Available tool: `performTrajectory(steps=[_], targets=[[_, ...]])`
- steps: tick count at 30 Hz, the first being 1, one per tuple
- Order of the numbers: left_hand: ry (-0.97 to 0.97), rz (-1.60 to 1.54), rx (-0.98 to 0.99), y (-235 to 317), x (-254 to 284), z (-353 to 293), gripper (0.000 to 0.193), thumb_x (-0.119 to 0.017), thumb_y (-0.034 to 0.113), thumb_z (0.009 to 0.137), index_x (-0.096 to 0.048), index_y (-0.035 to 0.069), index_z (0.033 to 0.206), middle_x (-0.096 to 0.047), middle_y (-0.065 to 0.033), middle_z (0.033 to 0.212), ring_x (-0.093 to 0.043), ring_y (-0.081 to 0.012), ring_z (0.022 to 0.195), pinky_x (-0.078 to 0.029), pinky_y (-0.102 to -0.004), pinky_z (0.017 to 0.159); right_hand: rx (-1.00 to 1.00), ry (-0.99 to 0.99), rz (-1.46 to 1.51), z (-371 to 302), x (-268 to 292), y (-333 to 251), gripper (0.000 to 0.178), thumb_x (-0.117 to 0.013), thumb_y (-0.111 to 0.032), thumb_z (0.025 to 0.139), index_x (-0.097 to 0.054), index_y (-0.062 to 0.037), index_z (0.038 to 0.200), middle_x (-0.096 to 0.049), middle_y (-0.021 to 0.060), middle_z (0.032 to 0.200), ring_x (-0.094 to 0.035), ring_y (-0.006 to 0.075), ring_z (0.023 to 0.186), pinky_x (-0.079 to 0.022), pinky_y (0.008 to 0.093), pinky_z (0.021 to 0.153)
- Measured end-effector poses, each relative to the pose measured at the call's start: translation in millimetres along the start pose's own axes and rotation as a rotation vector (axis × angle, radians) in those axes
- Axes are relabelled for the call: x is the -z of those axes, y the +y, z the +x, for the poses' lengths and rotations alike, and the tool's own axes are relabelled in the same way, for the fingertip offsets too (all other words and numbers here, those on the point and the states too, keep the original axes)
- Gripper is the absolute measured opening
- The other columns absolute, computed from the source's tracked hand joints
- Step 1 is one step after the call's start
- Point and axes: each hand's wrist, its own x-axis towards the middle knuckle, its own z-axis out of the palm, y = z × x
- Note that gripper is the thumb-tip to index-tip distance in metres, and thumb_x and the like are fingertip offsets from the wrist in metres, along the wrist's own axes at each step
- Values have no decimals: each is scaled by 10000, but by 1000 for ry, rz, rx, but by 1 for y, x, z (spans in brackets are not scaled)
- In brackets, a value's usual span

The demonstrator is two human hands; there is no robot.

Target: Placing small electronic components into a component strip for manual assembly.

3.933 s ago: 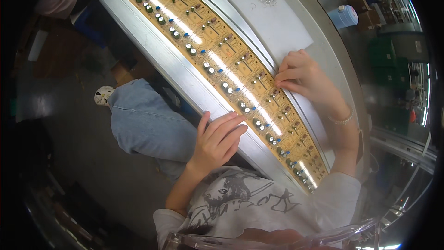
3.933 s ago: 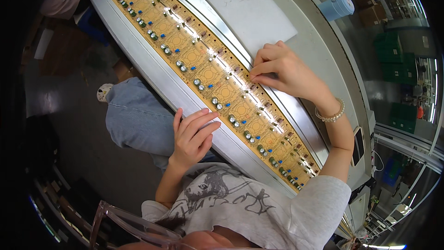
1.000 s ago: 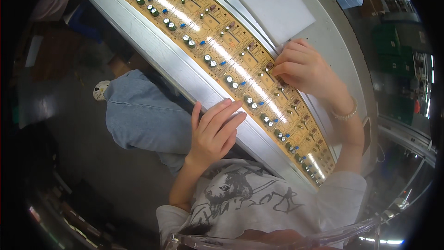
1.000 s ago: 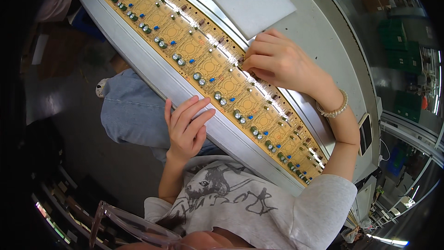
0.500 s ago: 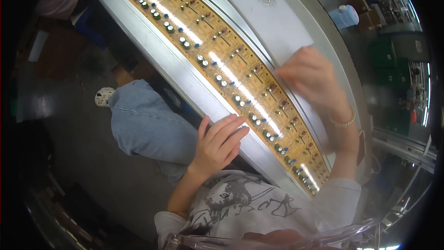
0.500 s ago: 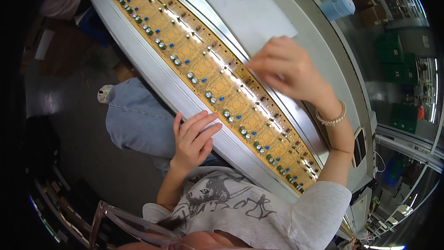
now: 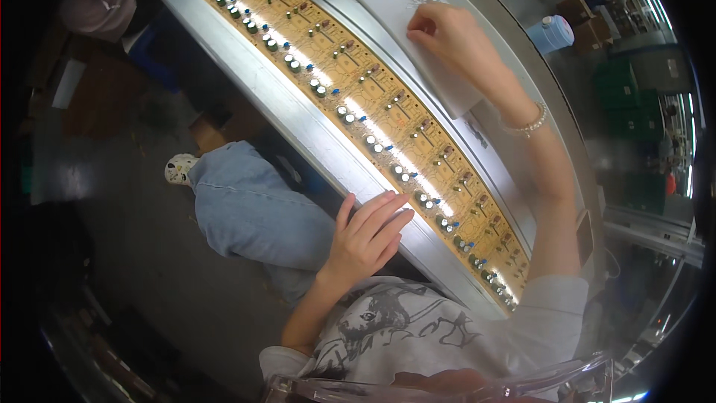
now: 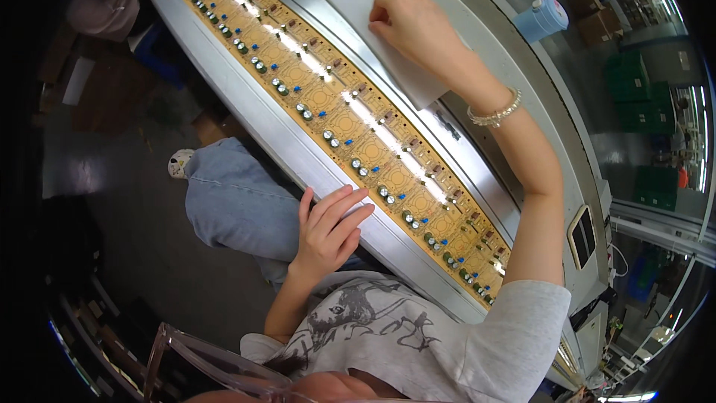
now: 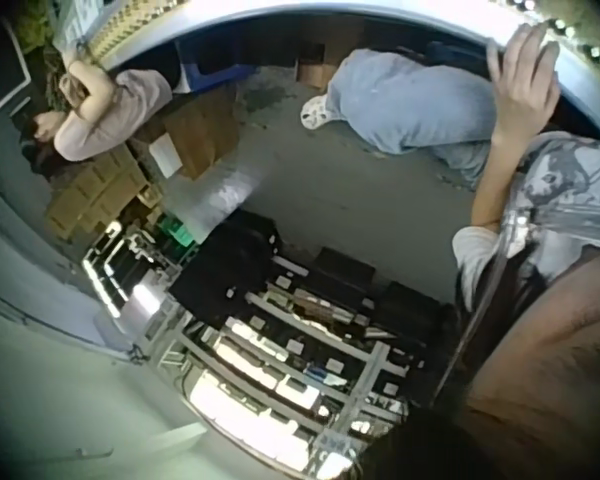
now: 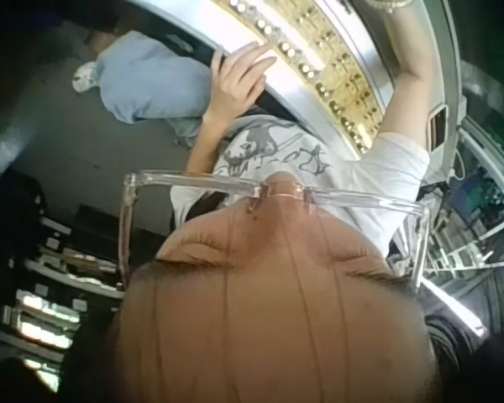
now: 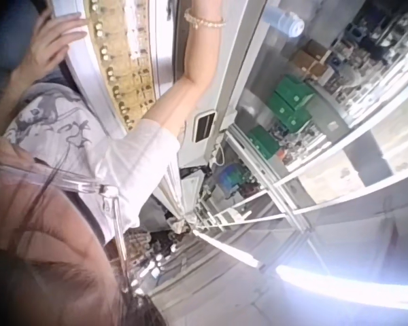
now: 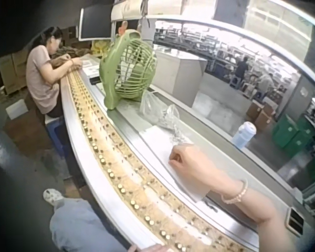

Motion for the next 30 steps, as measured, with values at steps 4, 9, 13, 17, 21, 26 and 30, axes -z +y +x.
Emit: performTrajectory(steps=[4, 9, 13, 17, 21, 26, 30], targets=[[-14, -13, -7, -3, 1, 1, 350, -569, 65, 780, -659, 109, 1115, -616, -37, 1272, -537, -193, 1198, -150, -475, 1147, -19, -36, -47, 4, 0, -5, 116, -660, -140, 826, -702, -35, 851, -674, 65, 802, -600, 159, 684, -482, 284, 634], [-14, -8, -3, -3, 2, 1, 353, -569, 66, 779, -657, 108, 1118, -613, -37, 1277, -535, -194, 1201, -151, -476, 1147, -77, -79, -110, 7, 6, -11, 115, -659, -131, 812, -694, -34, 861, -671, 73, 800, -596, 166, 685, -488, 293, 641], [-12, -4, 2, -3, 2, 1, 353, -568, 67, 778, -657, 108, 1117, -610, -37, 1280, -533, -196, 1203, -151, -475, 1148, -77, -107, -45, 11, 5, -11, 87, -661, -100, 802, -682, -33, 854, -663, 69, 803, -586, 166, 693, -489, 290, 651], [-10, -9, 4, -3, 0, 2, 351, -566, 67, 779, -657, 108, 1115, -611, -38, 1280, -532, -197, 1203, -150, -473, 1150, 19, -97, 68, 6, 3, -5, 47, -661, -53, 792, -665, -32, 834, -650, 62, 807, -574, 163, 705, -485, 283, 659], [-10, -17, 5, -5, -1, 2, 349, -560, 64, 779, -658, 107, 1111, -615, -39, 1272, -532, -200, 1200, -145, -470, 1153, 281, -10, 216, -21, 7, 3, 51, -661, 10, 769, -647, -30, 797, -630, 48, 793, -565, 158, 685, -475, 275, 640], [12, 23, -5, -6, -3, 1, 385, -591, 77, 782, -630, 115, 1163, -601, -35, 1289, -539, -176, 1208, -154, -459, 1156, 169, -129, 345, -81, 27, -6, 67, -662, 31, 756, -639, -25, 784, -623, 35, 775, -553, 151, 643, -455, 257, 600], [31, 18, 20, -6, -6, 1, 335, -531, 65, 785, -662, 106, 1091, -634, -42, 1240, -534, -207, 1191, -128, -470, 1164, 85, -245, 380, -111, 22, 1, 94, -677, 42, 742, -645, -37, 782, -623, 27, 767, -541, 139, 639, -437, 236, 584]])
